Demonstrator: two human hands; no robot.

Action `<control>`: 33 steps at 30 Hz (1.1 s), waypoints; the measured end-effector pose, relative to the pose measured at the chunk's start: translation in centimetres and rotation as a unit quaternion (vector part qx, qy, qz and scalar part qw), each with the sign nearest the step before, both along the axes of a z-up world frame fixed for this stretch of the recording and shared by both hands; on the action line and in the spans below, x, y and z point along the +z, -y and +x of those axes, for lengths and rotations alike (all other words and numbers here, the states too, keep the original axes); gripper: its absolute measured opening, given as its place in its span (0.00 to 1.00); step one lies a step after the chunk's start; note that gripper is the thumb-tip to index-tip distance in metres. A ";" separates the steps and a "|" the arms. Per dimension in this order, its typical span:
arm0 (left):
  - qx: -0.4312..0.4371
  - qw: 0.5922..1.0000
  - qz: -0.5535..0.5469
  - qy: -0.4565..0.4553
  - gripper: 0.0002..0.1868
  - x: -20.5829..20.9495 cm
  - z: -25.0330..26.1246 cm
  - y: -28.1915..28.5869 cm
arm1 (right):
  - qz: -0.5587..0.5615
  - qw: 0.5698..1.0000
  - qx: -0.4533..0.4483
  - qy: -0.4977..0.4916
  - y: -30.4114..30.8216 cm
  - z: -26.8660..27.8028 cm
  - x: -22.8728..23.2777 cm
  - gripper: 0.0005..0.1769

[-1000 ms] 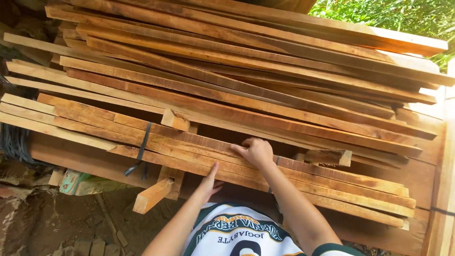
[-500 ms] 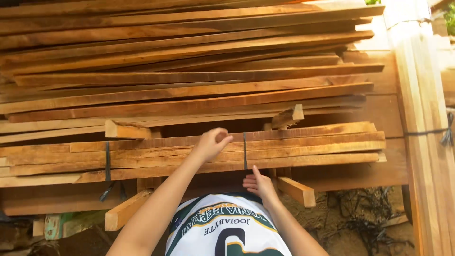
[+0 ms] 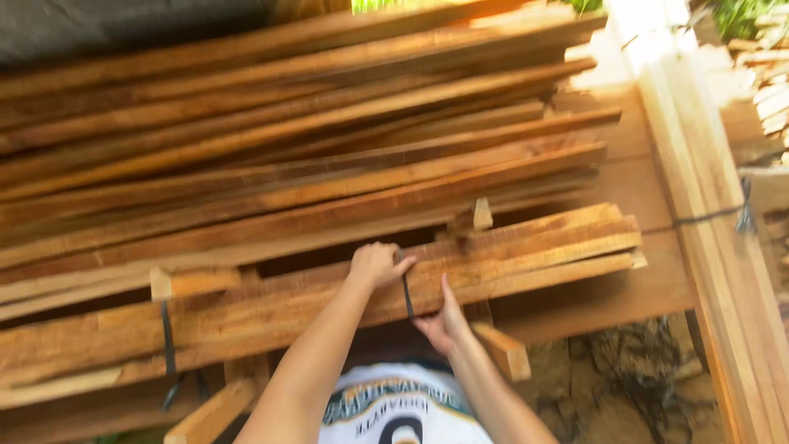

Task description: The recorder bundles thin wooden strips together using plastic ties.

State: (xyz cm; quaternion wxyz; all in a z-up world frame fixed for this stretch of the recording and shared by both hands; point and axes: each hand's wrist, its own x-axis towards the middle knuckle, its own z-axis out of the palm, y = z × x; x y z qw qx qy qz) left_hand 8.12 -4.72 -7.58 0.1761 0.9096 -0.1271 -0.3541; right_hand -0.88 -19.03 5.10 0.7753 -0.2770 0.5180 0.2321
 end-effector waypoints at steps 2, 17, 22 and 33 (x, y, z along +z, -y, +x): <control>0.007 1.000 -0.004 -0.003 0.37 -1.1 1.0 0.0 | -0.003 1.000 0.011 0.009 0.4 0.8 -0.4 0.71; -0.014 0.994 0.002 -0.113 0.54 1.3 1.9 -0.1 | -0.064 0.996 0.065 -0.016 1.3 -1.0 -6.6 0.72; 0.011 0.999 -0.014 -0.032 0.48 -0.6 -1.5 -1.3 | -0.085 0.987 0.136 0.013 1.1 -2.1 -5.6 0.70; 0.001 0.927 0.148 0.345 0.66 -5.2 -17.3 -16.1 | -0.576 0.327 0.526 0.533 -3.7 -3.1 -7.2 0.34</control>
